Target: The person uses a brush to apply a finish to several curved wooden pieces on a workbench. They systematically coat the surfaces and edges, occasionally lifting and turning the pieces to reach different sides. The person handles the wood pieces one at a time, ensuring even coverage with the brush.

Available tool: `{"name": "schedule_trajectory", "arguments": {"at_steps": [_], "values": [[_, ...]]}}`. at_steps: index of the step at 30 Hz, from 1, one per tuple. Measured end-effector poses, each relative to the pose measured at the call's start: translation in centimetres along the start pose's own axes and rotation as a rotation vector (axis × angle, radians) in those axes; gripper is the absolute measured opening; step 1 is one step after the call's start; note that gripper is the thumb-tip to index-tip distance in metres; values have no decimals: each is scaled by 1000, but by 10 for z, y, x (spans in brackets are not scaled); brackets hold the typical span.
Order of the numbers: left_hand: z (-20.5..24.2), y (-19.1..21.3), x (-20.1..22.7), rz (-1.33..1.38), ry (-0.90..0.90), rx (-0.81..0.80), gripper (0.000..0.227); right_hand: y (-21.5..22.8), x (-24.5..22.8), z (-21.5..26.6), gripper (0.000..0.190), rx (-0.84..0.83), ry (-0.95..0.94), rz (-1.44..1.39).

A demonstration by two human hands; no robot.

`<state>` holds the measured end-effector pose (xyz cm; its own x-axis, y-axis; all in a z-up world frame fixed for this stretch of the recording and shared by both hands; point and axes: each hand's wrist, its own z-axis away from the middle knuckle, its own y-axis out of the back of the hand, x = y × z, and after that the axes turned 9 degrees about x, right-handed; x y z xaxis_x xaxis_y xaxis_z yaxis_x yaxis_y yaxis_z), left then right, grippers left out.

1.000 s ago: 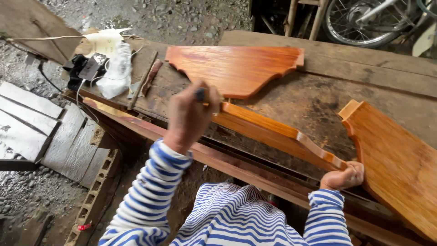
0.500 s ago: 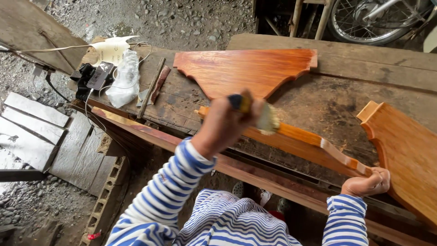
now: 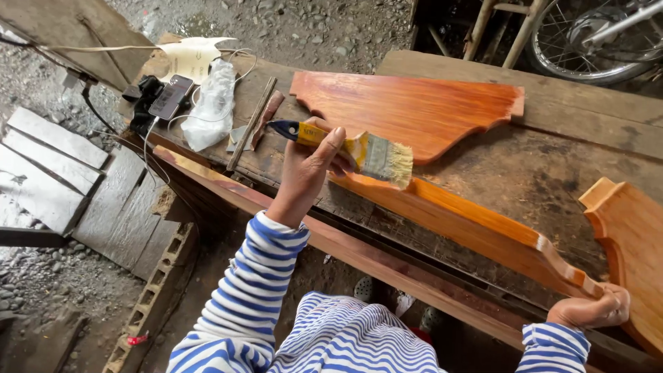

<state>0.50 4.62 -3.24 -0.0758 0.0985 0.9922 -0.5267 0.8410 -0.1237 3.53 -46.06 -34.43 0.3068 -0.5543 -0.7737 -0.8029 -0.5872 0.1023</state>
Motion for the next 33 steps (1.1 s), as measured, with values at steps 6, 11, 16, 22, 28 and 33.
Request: {"name": "schedule_trajectory", "arguments": {"at_steps": [6,11,16,22,28,33], "values": [[-17,58,-97,-25,157,133,17,4,16,-6,21,13,-326,-31],[-18,83,-79,-215,20,148,19,12,19,-12,16,-31,-379,-41],[-17,61,-43,-128,-118,20,18,6,-43,-25,9,-132,-614,-62],[-22,32,-57,165,86,-209,25,5,-30,-31,22,-120,-791,-121],[-55,80,-106,-289,34,19,14,4,-21,-31,25,-88,-834,-138],[-58,101,-65,-190,-99,-24,17,6,-16,-30,22,-101,-811,-132]]}}
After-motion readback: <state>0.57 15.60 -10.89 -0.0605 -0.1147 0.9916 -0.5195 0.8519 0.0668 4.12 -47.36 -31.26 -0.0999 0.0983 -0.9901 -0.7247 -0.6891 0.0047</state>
